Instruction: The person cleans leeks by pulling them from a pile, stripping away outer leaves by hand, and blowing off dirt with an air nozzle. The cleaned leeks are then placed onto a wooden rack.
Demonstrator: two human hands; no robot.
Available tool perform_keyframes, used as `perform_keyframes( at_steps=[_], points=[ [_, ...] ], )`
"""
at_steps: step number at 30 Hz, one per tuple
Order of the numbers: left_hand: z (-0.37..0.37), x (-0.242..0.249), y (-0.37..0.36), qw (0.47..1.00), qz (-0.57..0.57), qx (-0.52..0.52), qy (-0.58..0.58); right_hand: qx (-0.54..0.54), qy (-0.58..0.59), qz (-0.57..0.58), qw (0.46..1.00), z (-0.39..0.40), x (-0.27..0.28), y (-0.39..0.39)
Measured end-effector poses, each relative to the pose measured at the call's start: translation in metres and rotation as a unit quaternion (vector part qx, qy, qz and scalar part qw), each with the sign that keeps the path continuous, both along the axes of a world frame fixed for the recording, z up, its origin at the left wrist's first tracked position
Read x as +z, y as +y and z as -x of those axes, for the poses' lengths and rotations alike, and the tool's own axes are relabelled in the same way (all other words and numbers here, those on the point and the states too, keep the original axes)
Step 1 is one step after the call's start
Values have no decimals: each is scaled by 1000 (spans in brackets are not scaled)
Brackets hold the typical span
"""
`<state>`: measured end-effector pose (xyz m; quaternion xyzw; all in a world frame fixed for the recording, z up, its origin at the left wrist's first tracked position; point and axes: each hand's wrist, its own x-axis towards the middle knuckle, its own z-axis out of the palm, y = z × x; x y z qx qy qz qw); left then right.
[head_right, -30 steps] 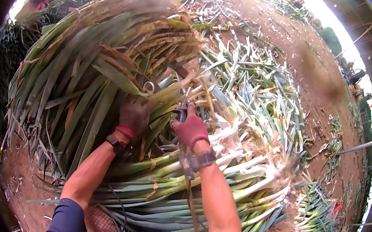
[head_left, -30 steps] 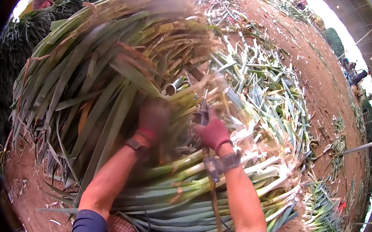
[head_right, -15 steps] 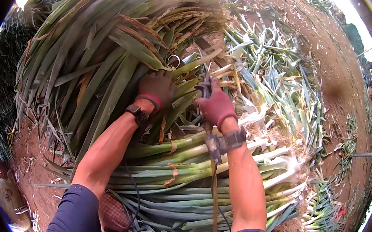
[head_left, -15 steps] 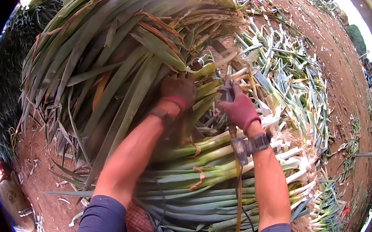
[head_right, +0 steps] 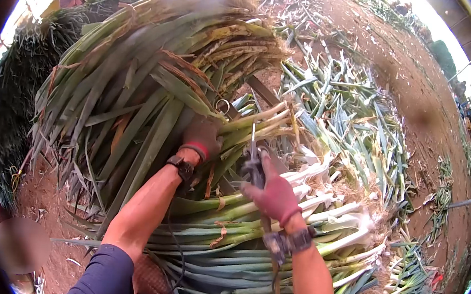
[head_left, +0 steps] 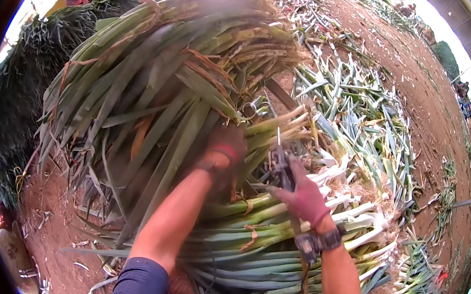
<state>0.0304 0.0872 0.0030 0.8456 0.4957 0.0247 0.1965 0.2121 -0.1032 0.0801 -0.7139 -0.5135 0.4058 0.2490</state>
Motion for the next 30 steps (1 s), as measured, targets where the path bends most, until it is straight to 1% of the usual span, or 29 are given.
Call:
perform_keyframes(
  at_steps=[1, 2, 3, 4, 6, 7, 8, 9, 10, 11, 12, 13, 14, 15, 16, 18, 19, 20, 22, 23, 24, 25, 26, 27, 28, 29, 30],
  points=[
    [3, -6, -14, 993, -120, -8, -8, -4, -32, -20, 999, 0, -4, -18],
    [5, -10, -25, 971, -239, -17, -17, -9, -65, -42, 997, -2, -5, -32],
    [9, 2, -38, 962, -266, -57, 30, -33, -49, -38, 998, -2, 2, -40],
    [13, -5, -43, 961, -268, -57, 29, -33, -50, -40, 997, -4, 1, -48],
    [19, -24, -51, 965, -222, -133, 47, -22, -34, -87, 995, -7, -12, -63],
    [20, -25, -55, 964, -225, -132, 47, 8, -44, -118, 992, -3, -19, -68],
    [18, -26, -59, 962, -220, -137, 81, 8, -45, -121, 992, -5, -20, -73],
    [17, -27, -63, 960, -213, -143, 115, 19, -45, -86, 995, 2, -4, -76],
    [15, -30, -67, 960, -212, -143, 115, 31, -43, -49, 997, 8, 8, -80],
    [14, -33, -72, 975, -110, -154, 119, -4, 1, -12, 1000, 9, 14, -79],
    [14, -26, -77, 979, -5, -164, 123, -5, 3, -11, 1000, 11, 20, -76],
    [16, -20, -82, 978, -2, -164, 126, -16, -12, 17, 1000, 14, 26, -73],
    [19, -15, -87, 971, 68, -193, 123, -27, -25, 47, 998, 17, 27, -74],
    [24, -6, -94, 957, 143, -221, 121, 8, 5, -45, 999, 21, 13, -80],
    [27, -2, -98, 954, 155, -223, 126, 51, 33, -18, 998, 28, 15, -80],
    [30, 2, -97, 955, 197, -196, 100, 63, 29, -42, 997, 40, 11, -76],
    [34, -2, -98, 964, 188, -181, 57, 36, 18, 32, 999, 38, 18, -67],
    [36, -5, -95, 962, 192, -182, 59, 11, -4, 16, 1000, 34, 8, -61],
    [37, -8, -87, 964, 211, -162, -17, -20, -42, 0, 999, 30, -8, -51],
    [36, -11, -83, 972, 197, -130, -25, -20, -42, 0, 999, 29, -12, -50],
    [37, -3, -79, 971, 199, -129, -24, 23, -33, -26, 999, 32, -14, -49],
    [39, 13, -77, 975, 191, -71, -88, 66, -24, -53, 996, 34, -16, -49],
    [39, 25, -76, 972, 181, -14, -151, 65, -22, -50, 996, 34, -15, -45],
    [36, 28, -77, 965, 172, 21, -195, 26, -28, 13, 999, 32, -8, -34],
    [33, 23, -71, 965, 173, 21, -195, -12, -34, 75, 997, 29, -4, -23],
    [30, 15, -64, 983, 82, 13, -162, -35, -72, 65, 995, 20, -22, -15],
    [28, 8, -57, 992, -10, 5, -128, -35, -71, 66, 995, 12, -31, -8]
  ],
)
